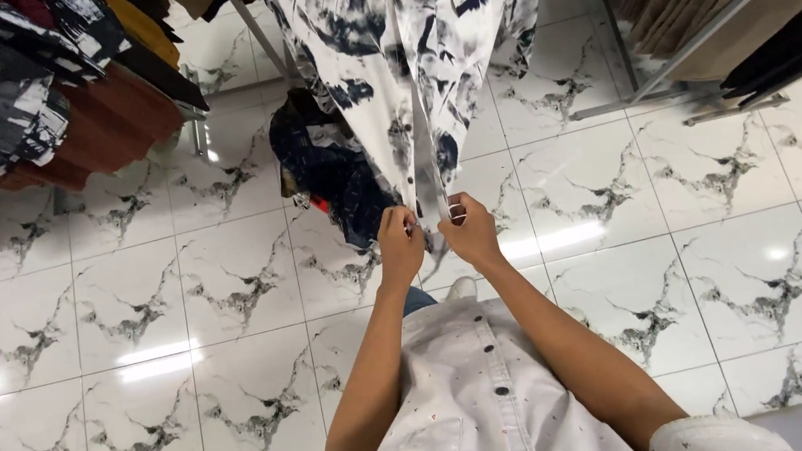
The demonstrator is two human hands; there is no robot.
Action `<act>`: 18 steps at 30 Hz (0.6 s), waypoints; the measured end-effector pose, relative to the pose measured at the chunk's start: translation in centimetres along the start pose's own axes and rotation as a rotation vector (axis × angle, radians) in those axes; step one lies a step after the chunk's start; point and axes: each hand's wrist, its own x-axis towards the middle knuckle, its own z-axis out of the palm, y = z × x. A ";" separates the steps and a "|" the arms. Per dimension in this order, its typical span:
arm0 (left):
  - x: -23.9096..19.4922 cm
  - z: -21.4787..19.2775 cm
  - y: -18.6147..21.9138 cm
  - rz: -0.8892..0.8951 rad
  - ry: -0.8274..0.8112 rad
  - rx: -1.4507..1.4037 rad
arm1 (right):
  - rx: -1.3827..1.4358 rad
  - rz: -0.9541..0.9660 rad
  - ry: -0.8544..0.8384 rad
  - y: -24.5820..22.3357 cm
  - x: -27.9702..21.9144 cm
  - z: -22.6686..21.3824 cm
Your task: The person holds a white and black patterned shirt on a hanger and buttons it up from the bottom to the top. The person then adjusts the collar and sleeves of the shirt.
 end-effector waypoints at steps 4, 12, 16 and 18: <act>-1.4 -1.6 2.3 -0.093 -0.008 -0.008 | -0.007 0.009 0.009 1.2 -1.2 0.4; -3.2 -5.9 6.1 -0.193 -0.105 -0.131 | 0.152 -0.011 0.071 1.9 -4.8 2.3; -4.8 -5.7 4.5 -0.154 -0.100 -0.118 | 0.204 -0.045 0.084 1.6 -6.7 3.1; -5.7 -4.7 1.7 -0.055 -0.039 0.002 | 0.335 -0.087 0.093 5.3 -5.4 4.0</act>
